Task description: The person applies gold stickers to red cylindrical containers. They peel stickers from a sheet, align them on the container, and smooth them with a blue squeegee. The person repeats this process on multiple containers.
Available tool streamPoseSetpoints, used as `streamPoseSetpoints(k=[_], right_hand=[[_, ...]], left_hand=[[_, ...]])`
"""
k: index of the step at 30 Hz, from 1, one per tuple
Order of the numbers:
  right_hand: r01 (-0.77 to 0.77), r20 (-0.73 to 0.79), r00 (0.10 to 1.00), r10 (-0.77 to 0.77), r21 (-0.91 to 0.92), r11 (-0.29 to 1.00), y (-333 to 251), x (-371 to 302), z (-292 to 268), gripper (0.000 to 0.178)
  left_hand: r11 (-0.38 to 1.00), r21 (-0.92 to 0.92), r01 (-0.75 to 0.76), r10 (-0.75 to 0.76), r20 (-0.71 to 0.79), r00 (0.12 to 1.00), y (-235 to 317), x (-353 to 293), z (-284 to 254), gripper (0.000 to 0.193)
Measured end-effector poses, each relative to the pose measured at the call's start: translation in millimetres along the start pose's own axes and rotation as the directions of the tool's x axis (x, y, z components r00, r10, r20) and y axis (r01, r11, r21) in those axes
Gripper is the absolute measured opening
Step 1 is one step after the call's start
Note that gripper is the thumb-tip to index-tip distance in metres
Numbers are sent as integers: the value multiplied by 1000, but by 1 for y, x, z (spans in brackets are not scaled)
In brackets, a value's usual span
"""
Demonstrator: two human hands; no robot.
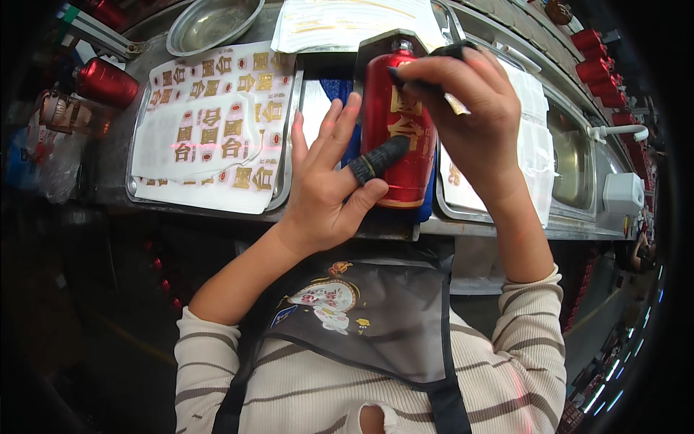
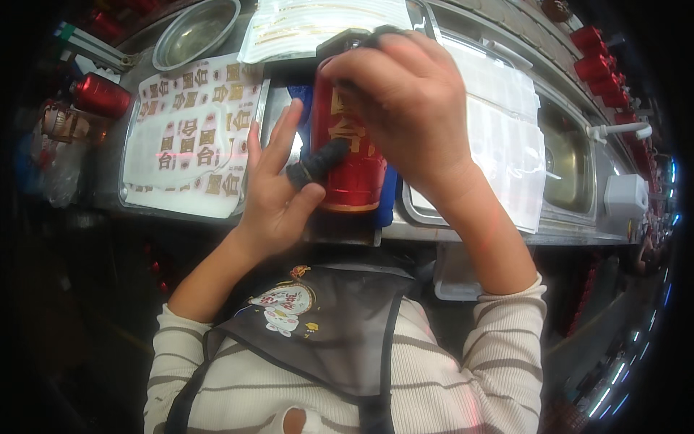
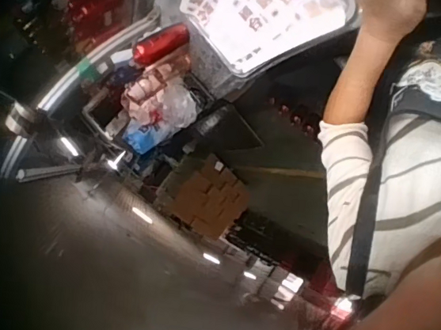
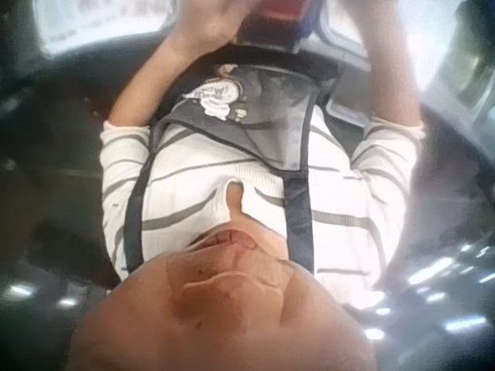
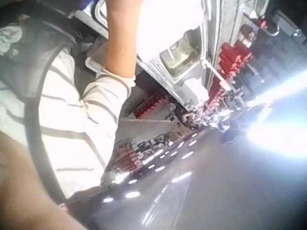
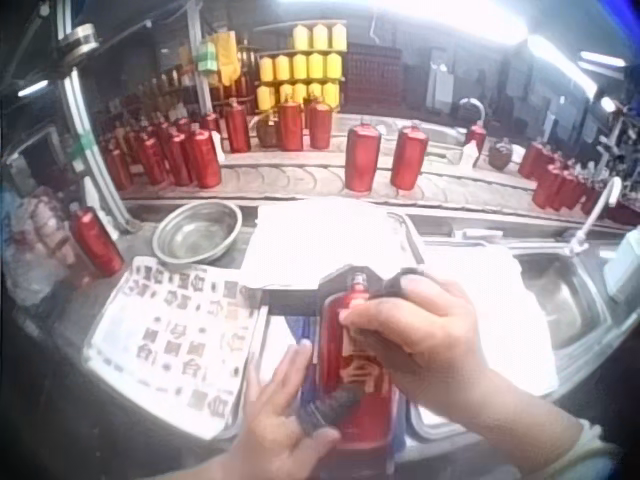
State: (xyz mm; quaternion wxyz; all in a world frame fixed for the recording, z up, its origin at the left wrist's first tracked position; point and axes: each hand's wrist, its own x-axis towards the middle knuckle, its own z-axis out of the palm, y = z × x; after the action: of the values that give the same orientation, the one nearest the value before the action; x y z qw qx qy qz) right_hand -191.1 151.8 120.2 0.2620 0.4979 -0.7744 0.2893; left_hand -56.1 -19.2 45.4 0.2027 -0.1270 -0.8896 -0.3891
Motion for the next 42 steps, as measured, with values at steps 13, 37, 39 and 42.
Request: streamPoseSetpoints(k=[13, 37, 39, 42], right_hand=[[-77, 55, 996, 68, 172, 982, -51, -69, -16, 34], [-554, -22, 690, 723, 628, 547, -34, -92, 4, 26], [-692, 31, 623, 782, 487, 532, -20, -95, 2, 23], [-687, 53, 431, 901, 667, 289, 28, -133, -6, 14]], left_hand=[[423, -818, 390, -516, 137, 846, 7, 17, 5, 49], [597, -641, 482, -564, 91, 821, 7, 67, 28, 47], [644, -603, 472, -562, 47, 826, 12, 69, 29, 46], [618, -639, 459, -550, 66, 832, 12, 72, 28, 51]])
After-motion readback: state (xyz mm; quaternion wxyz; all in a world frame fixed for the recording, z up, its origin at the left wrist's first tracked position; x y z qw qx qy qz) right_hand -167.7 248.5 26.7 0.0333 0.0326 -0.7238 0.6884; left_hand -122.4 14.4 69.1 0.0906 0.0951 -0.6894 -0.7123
